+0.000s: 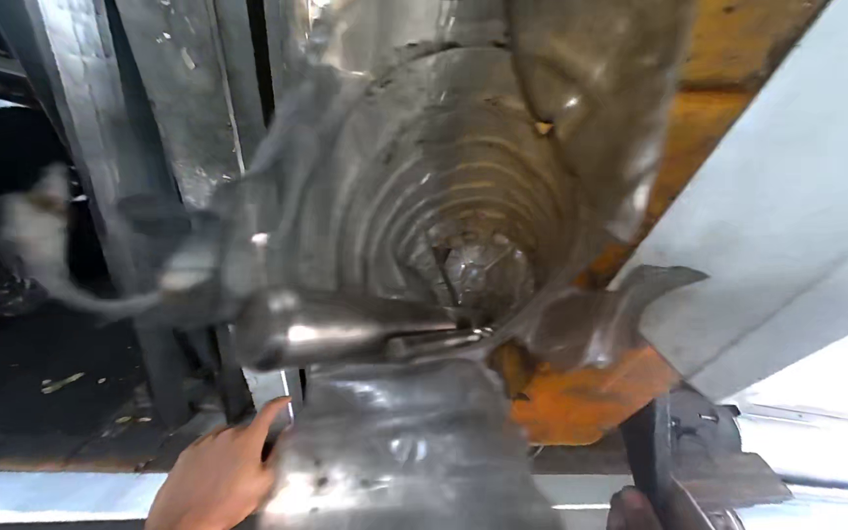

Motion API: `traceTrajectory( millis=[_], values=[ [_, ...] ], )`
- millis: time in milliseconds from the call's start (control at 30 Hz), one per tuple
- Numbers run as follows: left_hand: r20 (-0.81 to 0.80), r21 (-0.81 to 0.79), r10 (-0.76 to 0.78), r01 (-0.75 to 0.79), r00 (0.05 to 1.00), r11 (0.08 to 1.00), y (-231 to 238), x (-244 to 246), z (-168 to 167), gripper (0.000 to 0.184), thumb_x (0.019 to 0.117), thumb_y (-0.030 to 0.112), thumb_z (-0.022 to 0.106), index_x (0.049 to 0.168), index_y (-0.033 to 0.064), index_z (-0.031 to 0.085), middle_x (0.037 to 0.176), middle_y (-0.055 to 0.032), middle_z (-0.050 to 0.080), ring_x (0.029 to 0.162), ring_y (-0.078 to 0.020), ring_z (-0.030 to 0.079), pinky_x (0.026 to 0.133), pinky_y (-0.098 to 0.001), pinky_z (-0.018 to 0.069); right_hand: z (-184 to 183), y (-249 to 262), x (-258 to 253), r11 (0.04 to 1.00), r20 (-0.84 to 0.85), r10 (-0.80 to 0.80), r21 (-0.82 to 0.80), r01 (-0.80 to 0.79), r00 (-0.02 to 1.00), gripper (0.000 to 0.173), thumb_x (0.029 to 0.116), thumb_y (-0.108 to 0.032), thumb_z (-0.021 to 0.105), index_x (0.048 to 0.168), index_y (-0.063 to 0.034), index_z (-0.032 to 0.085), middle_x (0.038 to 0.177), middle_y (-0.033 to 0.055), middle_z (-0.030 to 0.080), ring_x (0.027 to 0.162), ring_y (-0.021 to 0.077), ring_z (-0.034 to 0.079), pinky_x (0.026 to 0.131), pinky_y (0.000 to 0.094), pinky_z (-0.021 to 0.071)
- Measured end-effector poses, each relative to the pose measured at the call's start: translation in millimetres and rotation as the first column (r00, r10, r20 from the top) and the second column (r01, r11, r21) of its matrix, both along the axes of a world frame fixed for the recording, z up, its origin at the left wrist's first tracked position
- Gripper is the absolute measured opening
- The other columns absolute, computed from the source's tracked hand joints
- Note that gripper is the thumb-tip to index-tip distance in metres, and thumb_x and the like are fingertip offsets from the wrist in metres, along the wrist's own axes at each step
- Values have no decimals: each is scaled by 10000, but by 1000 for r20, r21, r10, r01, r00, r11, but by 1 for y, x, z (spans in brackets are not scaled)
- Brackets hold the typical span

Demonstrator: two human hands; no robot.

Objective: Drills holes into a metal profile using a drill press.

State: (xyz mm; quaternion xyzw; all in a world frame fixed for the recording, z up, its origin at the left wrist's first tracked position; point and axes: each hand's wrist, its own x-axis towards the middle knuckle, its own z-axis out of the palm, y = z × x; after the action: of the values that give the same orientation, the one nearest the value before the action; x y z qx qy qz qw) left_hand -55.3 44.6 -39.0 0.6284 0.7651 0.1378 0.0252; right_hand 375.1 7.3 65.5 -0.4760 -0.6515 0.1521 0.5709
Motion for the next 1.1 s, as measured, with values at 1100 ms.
traceTrajectory(
  millis=[1100],
  values=[
    [12,137,-42,40,999,990,-4,-2,-12,576,1030,553,367,1281,158,703,815,-186,744,784,-466,723,711,-708,514,-17,16,-6,993,-45,-49,108,54,998,395,1023,-169,552,1175,195,565,668,-13,643,555,-1,617,521,192,559]
  ],
)
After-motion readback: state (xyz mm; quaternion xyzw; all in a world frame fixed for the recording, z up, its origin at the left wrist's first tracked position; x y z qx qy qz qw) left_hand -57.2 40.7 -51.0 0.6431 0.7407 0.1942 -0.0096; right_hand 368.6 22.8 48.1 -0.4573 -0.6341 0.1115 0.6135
